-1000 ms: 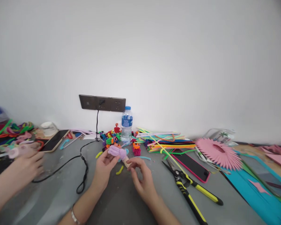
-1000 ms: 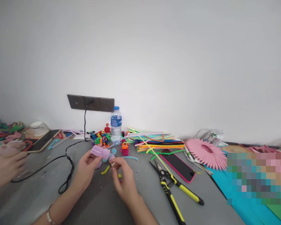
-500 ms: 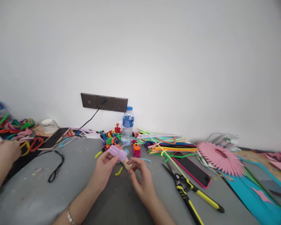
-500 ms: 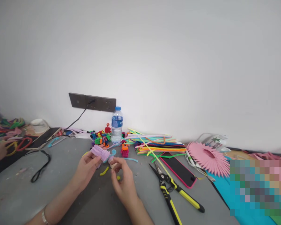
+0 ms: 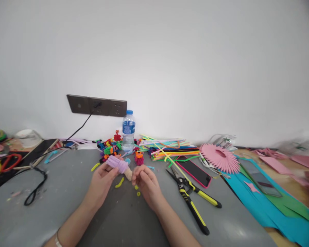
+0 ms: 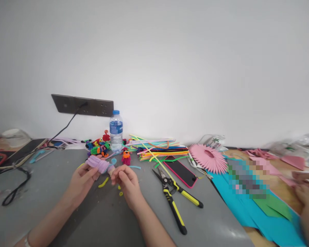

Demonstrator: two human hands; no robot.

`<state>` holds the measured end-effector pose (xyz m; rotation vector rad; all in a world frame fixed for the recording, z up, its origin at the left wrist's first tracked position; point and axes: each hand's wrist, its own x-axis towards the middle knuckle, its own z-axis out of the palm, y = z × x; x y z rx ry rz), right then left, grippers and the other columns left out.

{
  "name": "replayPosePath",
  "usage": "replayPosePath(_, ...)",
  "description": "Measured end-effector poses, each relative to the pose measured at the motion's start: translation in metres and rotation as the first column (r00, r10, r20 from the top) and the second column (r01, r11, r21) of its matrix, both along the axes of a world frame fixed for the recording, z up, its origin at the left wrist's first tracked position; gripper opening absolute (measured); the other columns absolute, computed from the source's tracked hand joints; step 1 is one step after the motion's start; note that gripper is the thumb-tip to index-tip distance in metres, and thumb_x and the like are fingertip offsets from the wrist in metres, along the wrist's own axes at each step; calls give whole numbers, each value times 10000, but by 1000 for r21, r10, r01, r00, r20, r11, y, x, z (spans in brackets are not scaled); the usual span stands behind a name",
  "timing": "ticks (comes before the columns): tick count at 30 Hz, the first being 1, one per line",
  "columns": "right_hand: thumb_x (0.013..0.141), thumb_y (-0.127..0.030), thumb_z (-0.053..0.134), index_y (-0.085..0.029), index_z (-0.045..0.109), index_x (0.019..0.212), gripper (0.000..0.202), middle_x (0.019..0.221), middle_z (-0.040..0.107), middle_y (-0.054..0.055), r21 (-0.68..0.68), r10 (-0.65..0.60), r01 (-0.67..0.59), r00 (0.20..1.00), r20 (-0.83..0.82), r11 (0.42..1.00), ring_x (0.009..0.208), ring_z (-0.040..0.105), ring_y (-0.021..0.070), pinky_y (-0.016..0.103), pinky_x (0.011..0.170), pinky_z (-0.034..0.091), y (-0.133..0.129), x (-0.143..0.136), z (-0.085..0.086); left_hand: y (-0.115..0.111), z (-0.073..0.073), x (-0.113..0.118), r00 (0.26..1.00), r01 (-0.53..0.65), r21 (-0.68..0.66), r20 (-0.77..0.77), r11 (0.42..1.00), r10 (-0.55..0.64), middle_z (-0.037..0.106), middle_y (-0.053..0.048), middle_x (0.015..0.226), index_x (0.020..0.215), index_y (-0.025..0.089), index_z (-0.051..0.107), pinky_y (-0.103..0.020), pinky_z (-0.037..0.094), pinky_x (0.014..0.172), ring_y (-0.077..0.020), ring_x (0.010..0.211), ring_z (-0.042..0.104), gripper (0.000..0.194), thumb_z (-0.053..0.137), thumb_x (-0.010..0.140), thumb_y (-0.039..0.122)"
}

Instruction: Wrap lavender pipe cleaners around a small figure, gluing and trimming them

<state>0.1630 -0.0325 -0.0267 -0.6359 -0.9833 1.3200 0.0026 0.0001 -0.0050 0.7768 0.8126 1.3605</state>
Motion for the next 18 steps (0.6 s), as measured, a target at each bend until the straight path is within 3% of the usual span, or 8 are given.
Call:
replayPosePath(6,769,-546,741,-216,611,739,356,662,506,-15,-17,14,-15,998,-68,1000,560,449,137,272,569,397,-1,0,7,0,-1,0,1000,18,8,-16,1000,-18,774,-112,1085,955,174,772,-376,588,917,-271,1020,720,396,899,607,313)
replayPosePath(18,697,-409,718,-221,527,668,269,613,503,-25,-89,120,-135,981,-156,987,539,432,139,264,568,357,-1,1,13,0,3,2,1000,-5,-18,20,1000,5,782,-80,1031,919,194,790,-293,593,858,-219,969,719,394,926,564,297)
